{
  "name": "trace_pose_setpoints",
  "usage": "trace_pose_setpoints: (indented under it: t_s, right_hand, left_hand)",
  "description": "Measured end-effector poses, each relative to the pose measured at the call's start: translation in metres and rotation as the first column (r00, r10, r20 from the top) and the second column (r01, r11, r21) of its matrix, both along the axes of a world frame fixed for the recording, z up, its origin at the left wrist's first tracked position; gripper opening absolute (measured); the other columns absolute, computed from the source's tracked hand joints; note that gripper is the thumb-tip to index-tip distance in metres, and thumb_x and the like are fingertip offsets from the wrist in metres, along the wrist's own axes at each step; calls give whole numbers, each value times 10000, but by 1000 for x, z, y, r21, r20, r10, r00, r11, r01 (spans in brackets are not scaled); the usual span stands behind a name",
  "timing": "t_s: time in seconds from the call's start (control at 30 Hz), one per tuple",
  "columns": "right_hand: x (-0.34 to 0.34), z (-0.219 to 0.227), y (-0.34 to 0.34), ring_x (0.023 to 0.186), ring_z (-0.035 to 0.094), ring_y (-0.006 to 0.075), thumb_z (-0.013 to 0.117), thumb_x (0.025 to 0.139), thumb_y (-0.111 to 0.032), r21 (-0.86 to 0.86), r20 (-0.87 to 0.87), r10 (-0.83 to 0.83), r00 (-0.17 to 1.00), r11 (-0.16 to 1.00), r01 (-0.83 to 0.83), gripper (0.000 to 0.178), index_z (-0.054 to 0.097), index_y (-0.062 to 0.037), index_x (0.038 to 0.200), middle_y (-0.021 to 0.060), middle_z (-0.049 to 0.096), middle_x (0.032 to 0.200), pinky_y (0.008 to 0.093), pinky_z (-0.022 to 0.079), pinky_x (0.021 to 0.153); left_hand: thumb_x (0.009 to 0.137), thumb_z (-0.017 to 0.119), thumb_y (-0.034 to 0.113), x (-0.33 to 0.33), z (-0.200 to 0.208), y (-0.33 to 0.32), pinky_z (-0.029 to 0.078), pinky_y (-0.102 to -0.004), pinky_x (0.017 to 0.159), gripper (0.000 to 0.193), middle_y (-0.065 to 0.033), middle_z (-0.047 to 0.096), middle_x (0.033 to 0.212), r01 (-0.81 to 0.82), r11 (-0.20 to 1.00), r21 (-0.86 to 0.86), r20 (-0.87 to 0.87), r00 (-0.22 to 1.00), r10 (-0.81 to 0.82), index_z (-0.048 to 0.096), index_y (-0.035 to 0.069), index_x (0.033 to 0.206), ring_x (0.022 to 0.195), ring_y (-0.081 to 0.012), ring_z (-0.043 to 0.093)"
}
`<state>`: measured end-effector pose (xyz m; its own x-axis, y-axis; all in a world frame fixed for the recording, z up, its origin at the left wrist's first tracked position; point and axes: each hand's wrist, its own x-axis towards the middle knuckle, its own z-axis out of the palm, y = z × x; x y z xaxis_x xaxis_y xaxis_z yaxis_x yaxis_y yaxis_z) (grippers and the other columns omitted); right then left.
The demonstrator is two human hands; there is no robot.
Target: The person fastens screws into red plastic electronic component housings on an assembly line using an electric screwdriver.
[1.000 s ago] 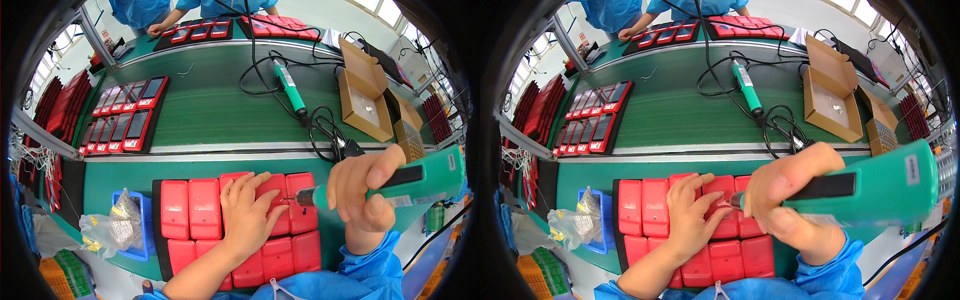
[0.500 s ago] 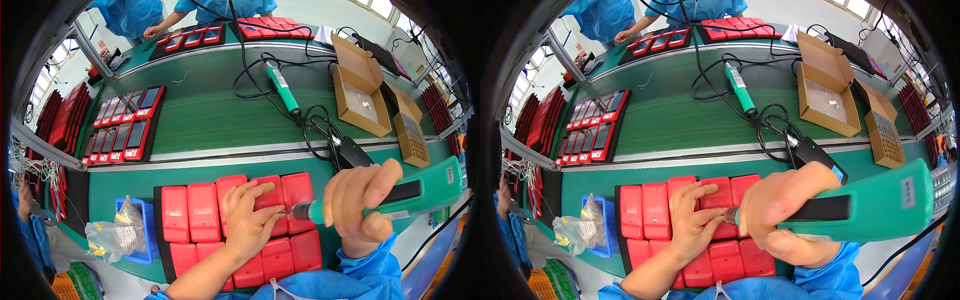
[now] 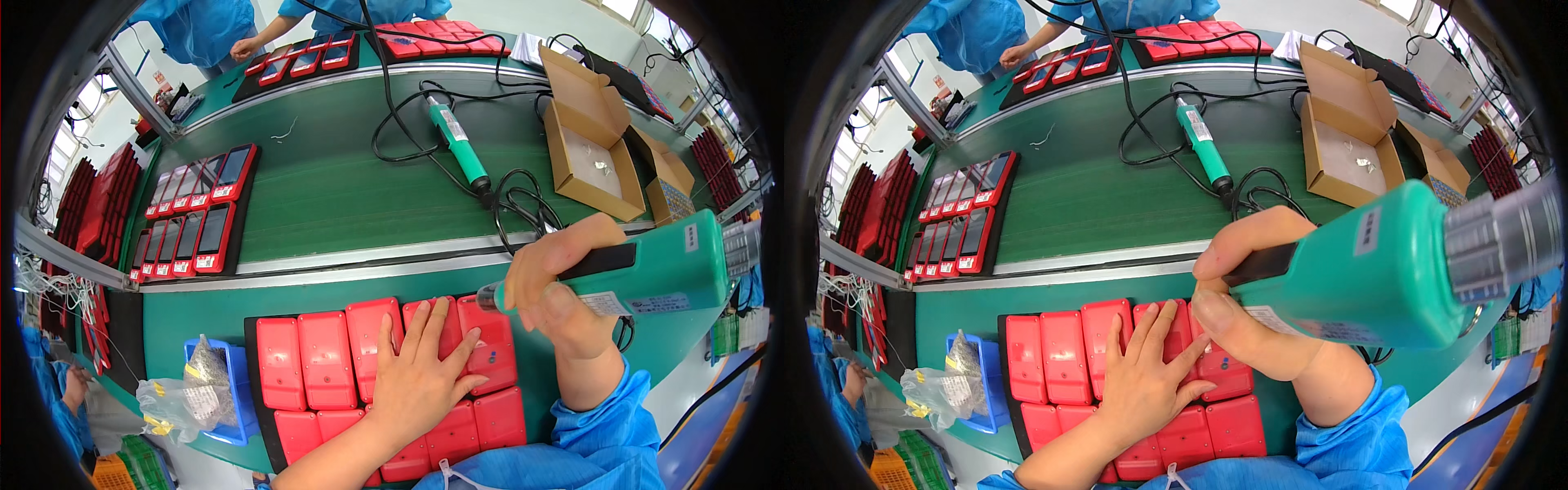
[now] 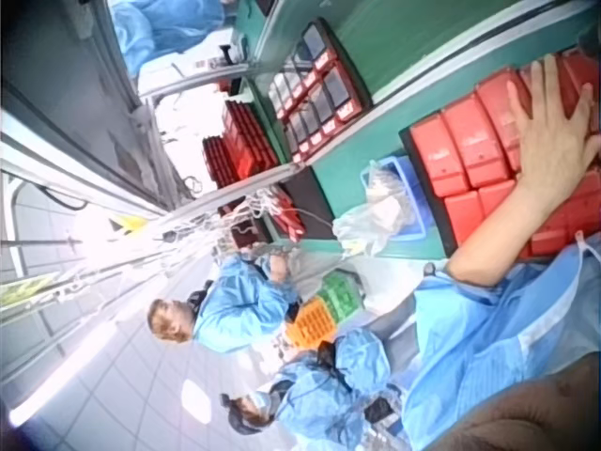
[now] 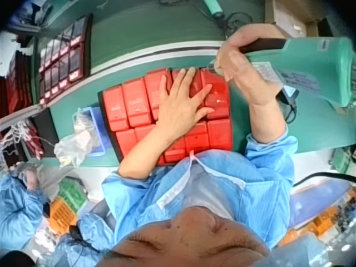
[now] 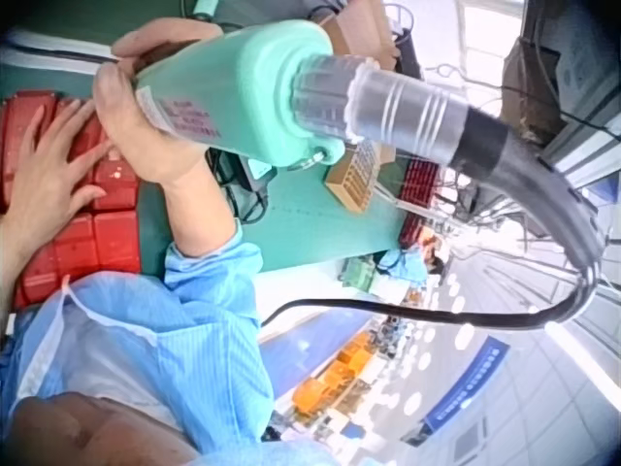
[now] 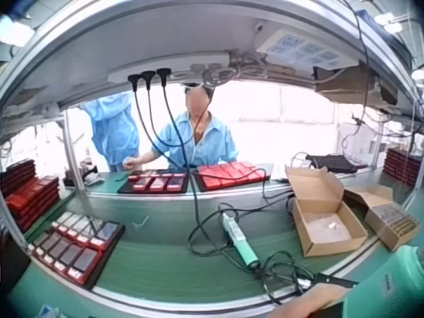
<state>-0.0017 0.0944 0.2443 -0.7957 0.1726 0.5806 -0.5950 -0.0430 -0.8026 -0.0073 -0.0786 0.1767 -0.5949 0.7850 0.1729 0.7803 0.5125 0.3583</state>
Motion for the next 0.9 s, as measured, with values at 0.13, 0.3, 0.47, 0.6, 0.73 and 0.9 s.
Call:
trace_pose_setpoints:
  t_s: [0.13, 0.3, 0.47, 0.6, 0.73, 0.9]
  right_hand:
    - [-7, 1, 0, 530, 510, 83, 580, 714, 45, 39, -28, 29, 999, 999, -28, 233, 476, 33, 922, 53, 522, 637, 207, 402, 476]
    - [-14, -3, -2, 515, 475, 61, 575, 714, 52, 55, -20, 67, 998, 996, -66, 231, 475, 39, 922, 43, 509, 627, 200, 372, 460]
    - [-15, 1, -6, 516, 469, 58, 564, 719, 60, 56, 10, 84, 996, 995, -85, 227, 471, 39, 925, 42, 506, 628, 199, 360, 456]
    - [-20, -1, -8, 509, 443, 53, 559, 722, 67, 53, 2, 91, 996, 994, -91, 228, 467, 38, 929, 27, 486, 618, 201, 334, 452]
    - [-20, 0, -10, 503, 429, 52, 561, 722, 68, 47, 1, 84, 996, 995, -84, 225, 468, 38, 925, 18, 473, 611, 202, 323, 451]
    - [-16, 6, -9, 508, 454, 61, 567, 708, 73, 152, 61, 56, 997, 986, -65, 245, 471, 38, 930, 28, 489, 604, 202, 339, 453]
  left_hand:
    - [686, 646, 453, -1, -1, 0, 214, -579, 957, 515, -186, 395, 1288, 5, 1000, 16, 3, 1000, -5, 577, 202, 1130, 1185, -344, 385]
    - [690, 649, 436, -2, -3, 1, 217, -583, 949, 476, -165, 401, 1284, 6, 999, 45, 16, 1000, -7, 595, 181, 1089, 1174, -343, 390]
    - [706, 653, 391, -2, -1, -2, 218, -576, 948, 457, -152, 421, 1248, -13, 998, 66, 26, 1000, 11, 585, 157, 1093, 1172, -333, 390]
    - [716, 655, 348, -7, -11, -5, 216, -561, 961, 452, -141, 438, 1214, -73, 983, 170, 74, 995, 61, 570, 139, 1108, 1149, -319, 407]
    - [722, 648, 348, -5, -5, -1, 209, -555, 972, 420, -147, 439, 1211, -60, 988, 141, 37, 998, 55, 589, 138, 1081, 1138, -311, 415]
    - [772, 594, 366, -4, 0, -1, 215, -534, 978, 387, -160, 419, 1261, -43, 996, 74, 31, 999, 41, 593, 159, 1099, 1162, -273, 399]
